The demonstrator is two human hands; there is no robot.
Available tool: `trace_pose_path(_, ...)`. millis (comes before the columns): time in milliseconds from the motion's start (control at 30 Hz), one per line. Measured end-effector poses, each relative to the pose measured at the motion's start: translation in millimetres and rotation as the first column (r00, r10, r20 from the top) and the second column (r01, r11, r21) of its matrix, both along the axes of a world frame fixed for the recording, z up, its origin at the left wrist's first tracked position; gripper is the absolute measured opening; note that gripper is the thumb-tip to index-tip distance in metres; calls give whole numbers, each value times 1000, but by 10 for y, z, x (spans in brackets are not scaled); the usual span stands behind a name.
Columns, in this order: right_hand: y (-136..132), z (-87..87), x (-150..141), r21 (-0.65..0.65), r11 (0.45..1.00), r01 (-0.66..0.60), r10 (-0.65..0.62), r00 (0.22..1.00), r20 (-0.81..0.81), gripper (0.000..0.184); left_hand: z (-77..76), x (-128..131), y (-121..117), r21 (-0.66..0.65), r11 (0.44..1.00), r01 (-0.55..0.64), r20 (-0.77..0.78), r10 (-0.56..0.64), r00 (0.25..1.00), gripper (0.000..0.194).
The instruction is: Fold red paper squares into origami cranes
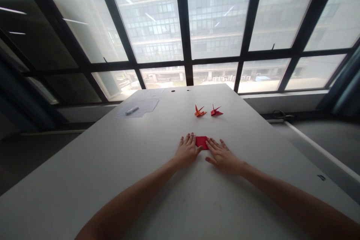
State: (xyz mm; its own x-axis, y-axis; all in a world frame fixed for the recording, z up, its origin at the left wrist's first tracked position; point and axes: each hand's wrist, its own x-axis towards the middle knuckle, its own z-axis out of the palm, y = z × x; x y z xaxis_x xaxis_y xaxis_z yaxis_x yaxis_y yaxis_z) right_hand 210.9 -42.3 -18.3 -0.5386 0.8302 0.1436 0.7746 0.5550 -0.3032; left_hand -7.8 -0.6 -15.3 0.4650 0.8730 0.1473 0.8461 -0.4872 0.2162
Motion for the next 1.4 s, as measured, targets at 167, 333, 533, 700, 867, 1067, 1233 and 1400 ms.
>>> trace_pose_path(167, 10, 56, 15, -25, 999, -28, 28, 999, 15, 79, -22, -12, -4, 58, 983, -171, -23, 173, 985, 79)
trace_pose_path(333, 28, 72, 23, -47, 998, -50, 52, 998, 35, 79, 63, 39, -45, 228, 973, 26, -31, -19, 999, 64)
trace_pose_path(533, 39, 79, 30, -55, 998, -36, 37, 999, 10, 74, 16, 122, -67, 78, 980, 185, -8, -185, 983, 59)
trace_pose_path(700, 49, 7, 24, -22, 998, 51, -51, 999, 18, 72, 5, 119, -75, 20, 990, 142, -18, -142, 990, 65)
trace_pose_path(867, 134, -101, 63, -9, 942, 336, -336, 941, -33, 62, 78, 114, -105, -10, 989, 147, -28, -147, 989, 69)
trace_pose_path(1067, 276, -39, 195, 97, 900, 426, -381, 874, -302, 39, 79, 126, -120, 43, 990, 136, -30, -135, 990, 55)
trace_pose_path(1233, 269, -11, 201, 148, 931, 335, -272, 904, -330, 22, 162, 141, -210, 143, 981, 133, -11, -133, 991, 43)
trace_pose_path(1400, 278, -29, 184, 155, 940, 305, -240, 910, -338, 16, 219, 131, -185, 175, 981, 84, 33, -91, 995, 30)
